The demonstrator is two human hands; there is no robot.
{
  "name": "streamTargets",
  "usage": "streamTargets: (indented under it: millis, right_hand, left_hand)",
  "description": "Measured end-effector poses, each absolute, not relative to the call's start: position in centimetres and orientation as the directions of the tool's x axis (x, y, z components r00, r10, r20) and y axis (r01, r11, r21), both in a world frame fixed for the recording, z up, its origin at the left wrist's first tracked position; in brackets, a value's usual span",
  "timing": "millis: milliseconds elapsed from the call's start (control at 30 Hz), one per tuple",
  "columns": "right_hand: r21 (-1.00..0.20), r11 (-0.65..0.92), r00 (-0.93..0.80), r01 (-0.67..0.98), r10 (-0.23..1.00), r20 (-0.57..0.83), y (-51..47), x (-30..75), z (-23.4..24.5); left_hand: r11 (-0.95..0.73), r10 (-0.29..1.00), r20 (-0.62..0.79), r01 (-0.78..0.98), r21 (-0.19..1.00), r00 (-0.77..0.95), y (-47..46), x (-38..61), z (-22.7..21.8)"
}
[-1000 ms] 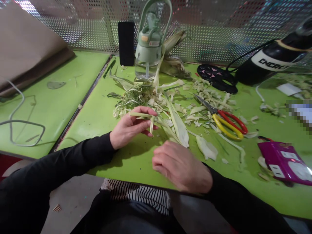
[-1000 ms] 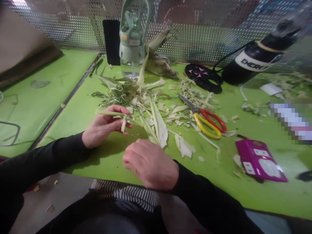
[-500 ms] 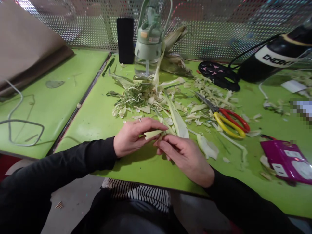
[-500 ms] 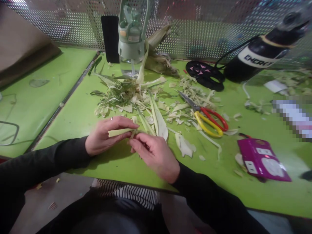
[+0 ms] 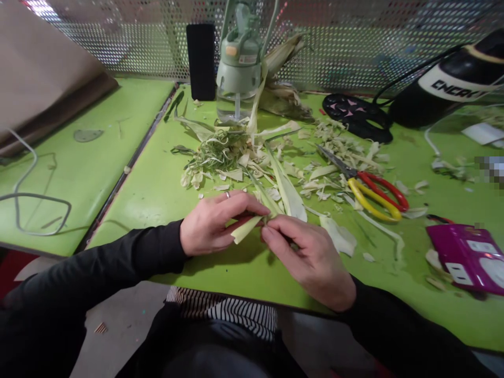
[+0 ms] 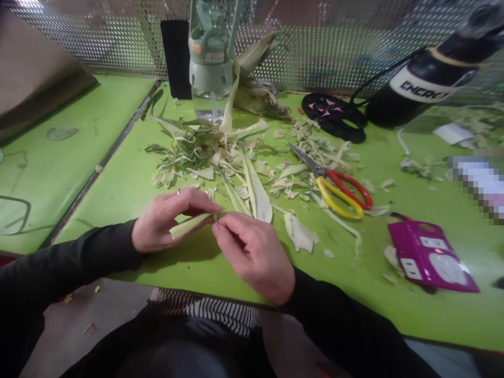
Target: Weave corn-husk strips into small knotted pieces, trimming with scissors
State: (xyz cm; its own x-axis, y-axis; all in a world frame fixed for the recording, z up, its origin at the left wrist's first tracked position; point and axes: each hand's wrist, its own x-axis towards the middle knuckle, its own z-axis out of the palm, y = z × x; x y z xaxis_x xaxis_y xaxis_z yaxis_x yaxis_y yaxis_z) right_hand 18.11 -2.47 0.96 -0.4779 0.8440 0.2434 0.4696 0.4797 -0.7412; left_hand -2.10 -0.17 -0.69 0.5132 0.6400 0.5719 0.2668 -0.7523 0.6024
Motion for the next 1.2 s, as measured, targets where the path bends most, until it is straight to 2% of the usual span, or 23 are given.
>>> streamTargets:
  millis: [167,333,400,467,567,633,700,767,867,1000,1200]
  right_hand:
    - [-0.635,0.608,-0.512,0.476,0.779,0.362,-3.0,18.1,1.1]
    - [-0.516,0.704,-0.550,0.487,0.707,0.445,-3.5,17.9,0.3]
    - [-0.509,0.702,-0.534,0.498,0.711,0.458,-3.4,17.9,0.2]
    - [-0.546,0.677,-0.508,0.494,0.734,0.450,-3.0,18.0,0.4]
    - [-0.650,0.596,-0.411,0.471,0.801,0.436,-2.2,18.6,0.9]
    - [-0.715,0.526,-0.342,0.461,0.849,0.403,-1.7,18.9,1.3]
    - [-0.742,0.483,-0.364,0.465,0.868,0.337,-1.4,18.8,1.3]
    - [-0.726,0.480,-0.424,0.493,0.861,0.281,-1.3,18.5,1.2]
    - [-0.668,0.511,-0.422,0.541,0.852,0.310,-1.4,18.1,0.8]
    - [-0.650,0.554,-0.466,0.520,0.822,0.328,-1.5,18.1,0.9]
    - [-0.644,0.558,-0.489,0.524,0.816,0.308,-2.1,17.9,1.1]
  left_hand:
    - [-0.823,0.563,0.653,0.264,0.503,0.507,-0.5,-2.3,0.0]
    - [-0.828,0.557,0.638,0.292,0.479,0.532,-0.9,-2.1,-0.1]
    - [-0.815,0.570,0.626,0.270,0.512,0.533,-0.5,-1.8,-0.3]
    - [-0.752,0.628,0.590,0.198,0.629,0.508,0.1,-1.6,-0.5]
    - [-0.462,0.781,0.430,-0.045,0.886,0.452,1.0,-1.4,-0.5]
    - [-0.226,0.842,0.298,-0.207,0.952,0.449,1.2,-1.6,-0.4]
    - [-0.093,0.851,0.222,-0.279,0.956,0.477,1.2,-1.8,-0.4]
    - [-0.071,0.837,0.208,-0.277,0.958,0.506,1.2,-2.0,-0.4]
    - [-0.132,0.815,0.244,-0.241,0.961,0.526,1.3,-2.0,-0.6]
    - [-0.194,0.827,0.276,-0.212,0.958,0.490,1.4,-2.0,-1.0]
    - [-0.107,0.845,0.190,-0.190,0.976,0.500,1.0,-1.8,-1.2]
